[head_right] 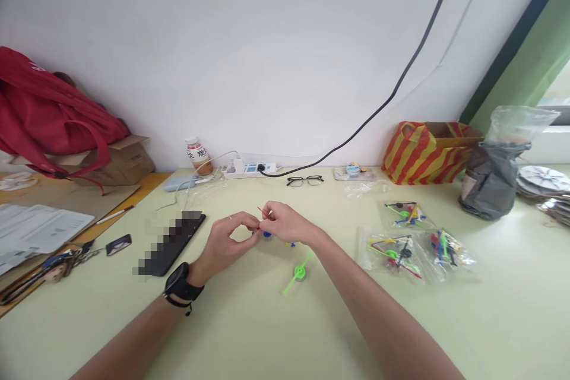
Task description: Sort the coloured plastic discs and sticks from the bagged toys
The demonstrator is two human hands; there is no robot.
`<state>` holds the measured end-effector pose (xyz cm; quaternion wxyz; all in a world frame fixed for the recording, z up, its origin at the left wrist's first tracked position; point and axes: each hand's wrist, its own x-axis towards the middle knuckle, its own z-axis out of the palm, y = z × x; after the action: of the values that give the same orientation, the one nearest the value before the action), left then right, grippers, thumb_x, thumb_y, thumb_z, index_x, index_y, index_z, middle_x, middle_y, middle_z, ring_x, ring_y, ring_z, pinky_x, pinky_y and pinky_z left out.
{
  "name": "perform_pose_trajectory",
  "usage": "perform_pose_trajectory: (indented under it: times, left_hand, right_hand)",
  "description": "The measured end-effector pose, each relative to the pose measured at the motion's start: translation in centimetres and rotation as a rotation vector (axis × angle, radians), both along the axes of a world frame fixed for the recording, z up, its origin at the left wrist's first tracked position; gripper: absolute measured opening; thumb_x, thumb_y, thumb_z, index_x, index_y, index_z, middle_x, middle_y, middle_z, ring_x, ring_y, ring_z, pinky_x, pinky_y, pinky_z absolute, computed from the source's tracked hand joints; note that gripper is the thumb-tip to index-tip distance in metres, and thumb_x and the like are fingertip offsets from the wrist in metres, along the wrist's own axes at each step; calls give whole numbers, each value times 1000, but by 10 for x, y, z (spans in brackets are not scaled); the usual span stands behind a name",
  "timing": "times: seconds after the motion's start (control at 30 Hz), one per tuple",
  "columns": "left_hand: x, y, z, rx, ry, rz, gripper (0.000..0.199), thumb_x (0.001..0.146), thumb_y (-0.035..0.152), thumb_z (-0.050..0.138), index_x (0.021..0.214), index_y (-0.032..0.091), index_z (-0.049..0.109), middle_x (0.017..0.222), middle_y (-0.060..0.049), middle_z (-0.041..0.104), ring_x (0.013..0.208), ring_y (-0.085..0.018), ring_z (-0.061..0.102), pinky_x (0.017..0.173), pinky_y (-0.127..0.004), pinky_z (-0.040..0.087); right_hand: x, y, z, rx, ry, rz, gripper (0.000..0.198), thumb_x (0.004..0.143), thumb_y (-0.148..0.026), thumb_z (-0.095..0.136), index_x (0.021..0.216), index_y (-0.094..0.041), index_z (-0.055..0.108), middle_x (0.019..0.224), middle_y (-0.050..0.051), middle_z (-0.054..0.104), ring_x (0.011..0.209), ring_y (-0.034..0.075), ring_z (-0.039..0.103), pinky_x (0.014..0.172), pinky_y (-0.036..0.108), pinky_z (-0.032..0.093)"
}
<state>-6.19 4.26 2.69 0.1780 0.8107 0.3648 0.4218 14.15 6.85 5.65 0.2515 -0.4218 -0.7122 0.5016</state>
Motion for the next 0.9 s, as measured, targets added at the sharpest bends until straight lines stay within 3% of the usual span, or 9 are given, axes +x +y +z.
perform_pose_trajectory:
  times: [0.07, 0.2, 0.33, 0.43, 0.6, 0.7, 0.8, 0.9]
  left_hand:
    - [-2, -1, 4, -65, 10, -45, 14, 91, 30, 72, 81, 21, 68, 89, -3, 77, 80, -18, 71, 79, -32, 57]
    - [-9, 0, 10, -223, 169, -181, 17, 86, 37, 77, 77, 23, 75, 87, -3, 78, 82, -20, 73, 81, -33, 59]
    - [-19, 6, 8, -243, 294, -170, 11, 80, 39, 83, 85, 30, 83, 89, -3, 77, 83, -21, 72, 79, -34, 59]
    - [-25, 11, 8, -221, 328, -161, 7, 79, 38, 84, 83, 32, 83, 93, -3, 79, 91, -23, 71, 83, -36, 58]
    - [-29, 16, 8, -171, 320, -110, 10, 84, 39, 79, 87, 30, 80, 90, -1, 78, 87, -21, 70, 79, -34, 56]
    - [-30, 18, 5, -167, 299, -103, 14, 83, 41, 79, 88, 27, 78, 85, -1, 77, 82, -19, 69, 75, -31, 54]
    - [-30, 19, 1, -154, 277, -87, 17, 85, 41, 79, 92, 26, 78, 88, -2, 76, 83, -19, 69, 75, -32, 54]
    - [-26, 18, -2, -89, 239, -27, 24, 89, 41, 75, 110, 28, 76, 111, -5, 75, 105, -23, 67, 93, -39, 56]
  right_hand:
    - [6, 3, 0, 77, -182, -67, 8, 87, -21, 54, 95, -22, 54, 79, -4, 60, 62, 11, 50, 53, 21, 36]
    - [25, 12, 0, 130, -485, -143, 27, 90, -27, 56, 116, -20, 57, 97, 4, 67, 70, 15, 59, 57, 24, 41]
    - [43, 14, 6, 148, -596, -111, 24, 86, -29, 65, 107, -19, 63, 101, 9, 70, 75, 19, 63, 61, 28, 39]
    - [49, 6, 17, 153, -634, 17, 13, 77, -26, 74, 88, -21, 67, 97, 7, 71, 77, 20, 63, 61, 27, 38]
    - [36, -10, 27, 30, -728, 475, 29, 61, -25, 88, 83, -24, 70, 86, -1, 70, 72, 18, 62, 59, 26, 39]
    - [26, -13, 25, -17, -811, 528, 20, 62, -20, 86, 72, -21, 68, 75, -2, 67, 66, 16, 59, 56, 26, 38]
    - [27, -11, 24, -7, -739, 517, 9, 72, -19, 77, 74, -21, 68, 78, -1, 69, 69, 16, 62, 57, 25, 40]
    - [34, -7, 26, 14, -618, 443, 8, 78, -21, 71, 86, -21, 69, 86, 0, 73, 76, 17, 66, 61, 25, 44]
